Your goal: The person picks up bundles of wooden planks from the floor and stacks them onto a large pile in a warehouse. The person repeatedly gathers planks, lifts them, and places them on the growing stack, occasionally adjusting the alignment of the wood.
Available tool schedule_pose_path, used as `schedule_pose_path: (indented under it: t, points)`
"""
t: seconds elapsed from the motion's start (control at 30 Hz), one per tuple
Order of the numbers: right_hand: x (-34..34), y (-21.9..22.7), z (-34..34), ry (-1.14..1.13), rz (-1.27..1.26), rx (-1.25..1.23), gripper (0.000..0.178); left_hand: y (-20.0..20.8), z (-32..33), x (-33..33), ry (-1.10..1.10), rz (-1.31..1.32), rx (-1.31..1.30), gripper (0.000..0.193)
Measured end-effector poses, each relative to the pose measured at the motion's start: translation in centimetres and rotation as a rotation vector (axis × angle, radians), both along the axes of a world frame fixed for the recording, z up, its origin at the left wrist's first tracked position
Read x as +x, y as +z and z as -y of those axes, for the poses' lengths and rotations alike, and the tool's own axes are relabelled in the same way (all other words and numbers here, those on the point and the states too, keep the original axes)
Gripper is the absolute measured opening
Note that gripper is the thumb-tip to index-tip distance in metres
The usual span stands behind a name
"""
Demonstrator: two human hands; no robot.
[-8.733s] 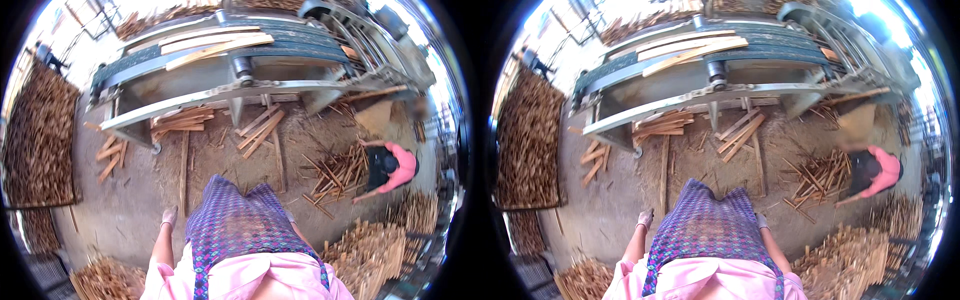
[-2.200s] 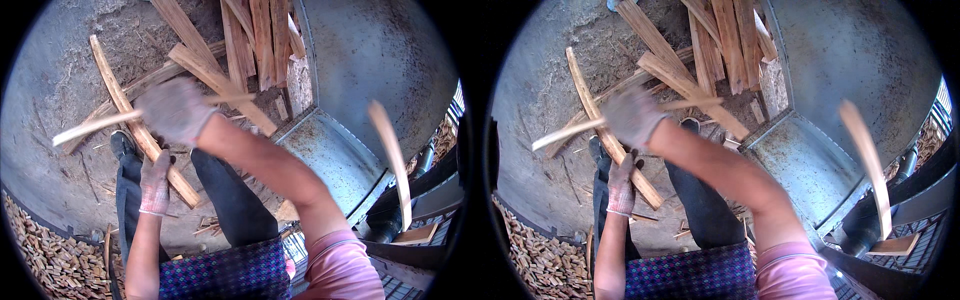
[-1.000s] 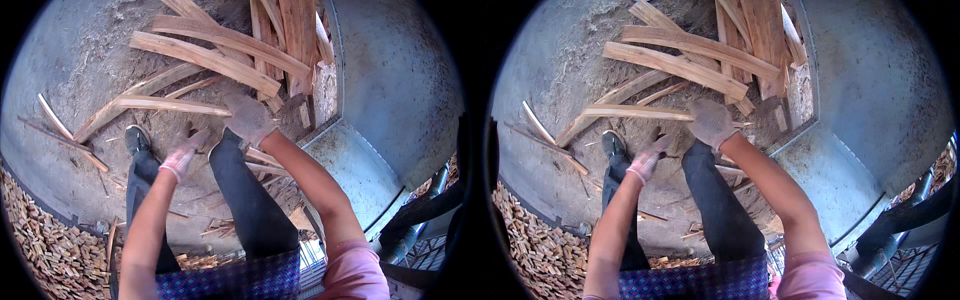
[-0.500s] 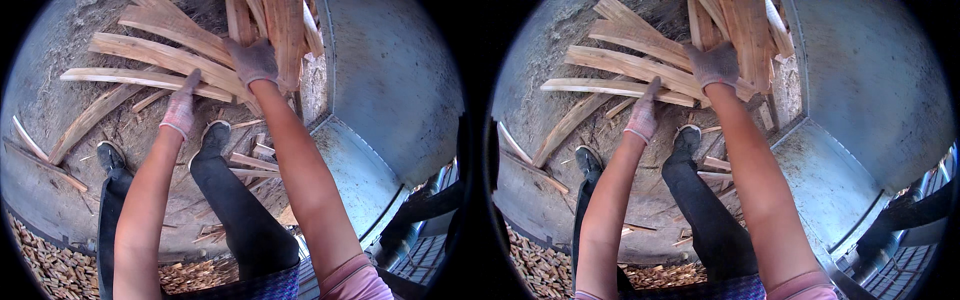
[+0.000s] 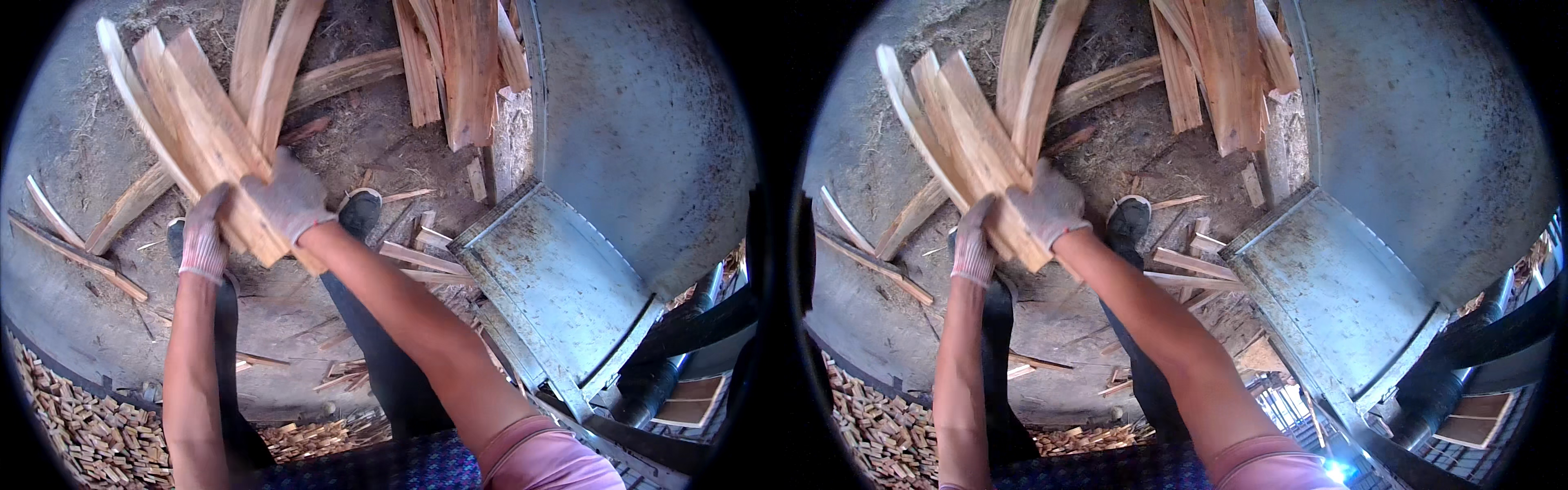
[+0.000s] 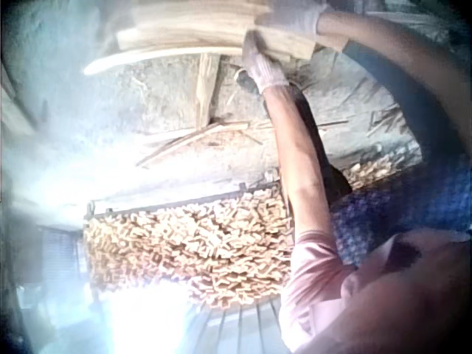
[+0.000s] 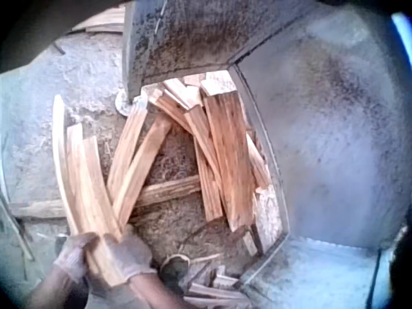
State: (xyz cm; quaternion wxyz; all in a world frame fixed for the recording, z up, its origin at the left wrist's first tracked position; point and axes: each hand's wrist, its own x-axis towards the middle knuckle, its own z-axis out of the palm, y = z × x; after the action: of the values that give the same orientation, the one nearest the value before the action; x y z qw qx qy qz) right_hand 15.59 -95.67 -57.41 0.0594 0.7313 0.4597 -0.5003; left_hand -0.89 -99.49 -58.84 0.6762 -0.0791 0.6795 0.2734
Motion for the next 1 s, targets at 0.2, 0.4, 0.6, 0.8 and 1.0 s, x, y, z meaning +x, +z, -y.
schedule_pose_path:
  t: [0.2, 0.4, 0.6, 0.8, 1.0]
  points:
    - [-2.7, 1.8, 3.3, 0.206, -0.136, -0.118, 0.049, 0.9, 4.7, -3.4, -0.056, 0.025, -0.138, 0.057]
    - [-1.9, 2.9, 4.1, 0.286, -0.275, 0.059, 0.048, 1.9, 7.3, -1.9, -0.04, 0.071, -0.15, 0.064]
    - [-6.0, 4.3, 1.0, 0.241, -0.309, -0.036, 0.06, 0.9, 2.5, -5.2, -0.238, -0.171, 0.018, 0.052]
    - [3.8, 10.6, 4.4, -0.092, -0.081, -0.028, 0.079, 4.3, 2.3, -6.1, -0.764, -0.837, 0.044, 0.07]
    - [22.9, 11.5, 1.5, -0.272, 0.404, 0.227, 0.102, 11.5, 5.8, -0.2, -0.664, -0.48, 0.361, 0.076]
